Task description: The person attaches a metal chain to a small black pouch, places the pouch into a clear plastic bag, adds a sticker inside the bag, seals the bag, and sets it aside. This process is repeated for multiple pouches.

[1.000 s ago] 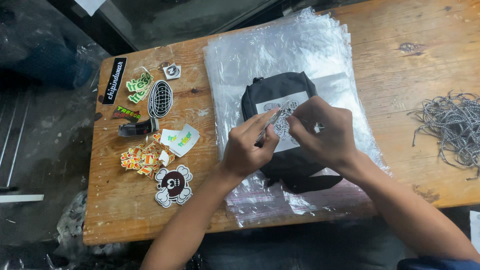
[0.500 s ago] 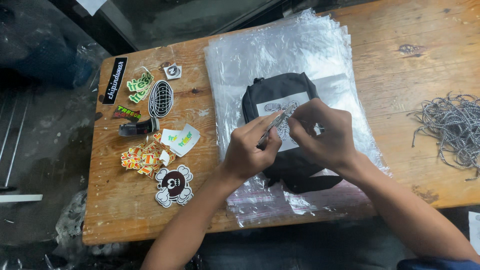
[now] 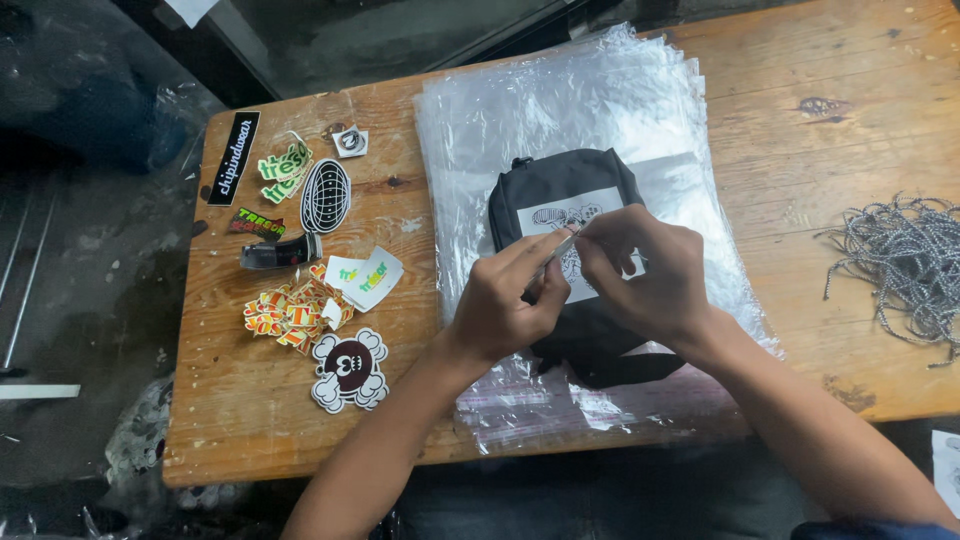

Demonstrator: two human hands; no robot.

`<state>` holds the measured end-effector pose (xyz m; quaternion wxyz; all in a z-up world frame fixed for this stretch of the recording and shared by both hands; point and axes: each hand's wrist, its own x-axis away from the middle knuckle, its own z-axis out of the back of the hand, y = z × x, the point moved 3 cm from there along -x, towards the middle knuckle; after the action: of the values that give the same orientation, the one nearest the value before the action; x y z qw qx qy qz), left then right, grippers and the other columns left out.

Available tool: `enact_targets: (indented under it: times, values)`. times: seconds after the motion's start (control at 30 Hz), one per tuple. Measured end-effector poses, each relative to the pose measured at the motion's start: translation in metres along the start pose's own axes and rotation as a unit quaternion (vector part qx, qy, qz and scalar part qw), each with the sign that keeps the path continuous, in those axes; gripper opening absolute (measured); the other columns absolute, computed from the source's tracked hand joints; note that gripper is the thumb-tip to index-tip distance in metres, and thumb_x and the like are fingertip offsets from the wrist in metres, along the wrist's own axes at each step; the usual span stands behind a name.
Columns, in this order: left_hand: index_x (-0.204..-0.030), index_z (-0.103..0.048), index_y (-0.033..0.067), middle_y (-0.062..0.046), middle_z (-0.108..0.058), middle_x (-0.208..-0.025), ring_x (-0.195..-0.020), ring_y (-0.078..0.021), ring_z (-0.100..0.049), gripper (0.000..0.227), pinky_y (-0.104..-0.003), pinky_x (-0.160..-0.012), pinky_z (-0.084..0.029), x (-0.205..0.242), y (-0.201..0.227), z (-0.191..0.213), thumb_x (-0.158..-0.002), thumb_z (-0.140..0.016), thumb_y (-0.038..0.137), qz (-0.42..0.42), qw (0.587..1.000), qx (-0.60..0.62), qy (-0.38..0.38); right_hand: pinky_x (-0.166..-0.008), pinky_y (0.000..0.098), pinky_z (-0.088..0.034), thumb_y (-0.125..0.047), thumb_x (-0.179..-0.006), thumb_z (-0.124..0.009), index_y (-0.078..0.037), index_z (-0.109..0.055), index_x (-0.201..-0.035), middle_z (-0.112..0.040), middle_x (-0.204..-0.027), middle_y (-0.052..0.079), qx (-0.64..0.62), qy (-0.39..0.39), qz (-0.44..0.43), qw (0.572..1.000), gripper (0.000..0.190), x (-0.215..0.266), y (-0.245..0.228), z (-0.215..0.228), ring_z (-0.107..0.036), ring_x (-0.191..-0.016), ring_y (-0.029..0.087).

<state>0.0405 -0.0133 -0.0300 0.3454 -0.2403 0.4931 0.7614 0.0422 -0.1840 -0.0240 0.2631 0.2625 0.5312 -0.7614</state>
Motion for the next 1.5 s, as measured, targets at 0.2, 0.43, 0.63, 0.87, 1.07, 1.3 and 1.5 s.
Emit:
enact_targets:
  times: [0.2,0.43,0.63,0.87,1.07,1.3,1.5]
  values:
    - [-0.116,-0.070,-0.0047,-0.021,-0.074,-0.094,-0.055,-0.0281,-0.072,0.026,-0.030,-0.042,-0.057,-0.005,0.003,0.006,-0.092,-0.060,-0.003,-0.045,0.996,-0.076,-0.003,-0.042,0.0278,-0.046,0.008,-0.088,-0.070,0.001,-0.068,-0.103,-0.067,-0.062,0.010,0.009,-0.025,-0.037,0.999,0.016,-0.008,-0.014,0.000,-0.063,-0.046,0.019]
    - [-0.123,-0.071,0.0058,-0.017,-0.074,-0.107,-0.066,-0.0217,-0.073,0.031,-0.027,-0.047,-0.059,-0.002,-0.019,0.011,-0.091,-0.073,0.009,-0.158,0.947,-0.279,-0.024,-0.049,0.0325,-0.055,0.000,-0.091,-0.065,0.003,-0.071,-0.116,-0.074,-0.068,0.017,-0.028,-0.174,-0.218,0.960,0.026,-0.023,-0.031,0.009,-0.072,-0.053,0.023]
    - [-0.125,-0.071,0.0099,-0.017,-0.073,-0.112,-0.072,-0.0205,-0.071,0.033,-0.026,-0.049,-0.058,0.002,-0.021,0.006,-0.093,-0.075,0.012,-0.184,0.932,-0.310,-0.024,-0.050,0.0345,-0.056,-0.002,-0.090,-0.068,0.003,-0.075,-0.107,-0.074,-0.066,0.019,-0.022,-0.187,-0.263,0.946,0.019,-0.020,-0.029,0.011,-0.074,-0.053,0.024]
    - [-0.128,-0.071,0.0118,-0.016,-0.072,-0.114,-0.072,-0.0194,-0.070,0.035,-0.026,-0.047,-0.056,0.010,-0.027,-0.002,-0.093,-0.072,0.012,-0.152,0.949,-0.275,-0.032,-0.048,0.0312,-0.044,-0.003,-0.107,-0.053,0.001,-0.060,-0.117,-0.064,-0.062,0.010,0.074,-0.104,-0.170,0.977,0.013,-0.010,-0.004,0.020,-0.068,-0.056,0.025]
    - [-0.126,-0.071,0.0101,-0.014,-0.072,-0.105,-0.068,-0.0196,-0.067,0.036,-0.027,-0.048,-0.054,0.008,-0.013,-0.004,-0.090,-0.068,0.007,-0.114,0.964,-0.230,-0.068,-0.051,0.0302,-0.041,0.000,-0.115,-0.047,-0.002,-0.049,-0.117,-0.058,-0.072,0.007,0.207,-0.008,-0.092,0.974,0.004,-0.011,0.009,0.039,-0.063,-0.066,0.025]
    - [-0.101,-0.056,-0.0035,-0.016,-0.048,-0.094,-0.086,-0.0320,-0.047,0.035,-0.042,-0.077,-0.046,-0.005,0.022,0.003,-0.070,-0.060,0.013,-0.073,0.988,-0.064,-0.116,-0.073,0.0295,-0.046,0.002,-0.109,-0.044,-0.003,-0.035,-0.099,-0.067,-0.104,0.018,0.031,-0.173,-0.160,0.971,0.015,-0.014,-0.034,0.065,-0.064,-0.091,0.021]
    - [-0.091,-0.058,0.0011,-0.016,-0.047,-0.094,-0.091,-0.0329,-0.045,0.039,-0.045,-0.071,-0.042,0.027,0.036,-0.035,-0.072,-0.077,0.030,-0.145,0.942,-0.016,-0.302,-0.068,0.0288,-0.052,-0.011,-0.093,-0.073,-0.011,-0.071,-0.102,-0.076,-0.089,0.000,0.198,-0.240,-0.272,0.911,0.009,0.035,-0.020,0.081,-0.065,-0.074,0.014]
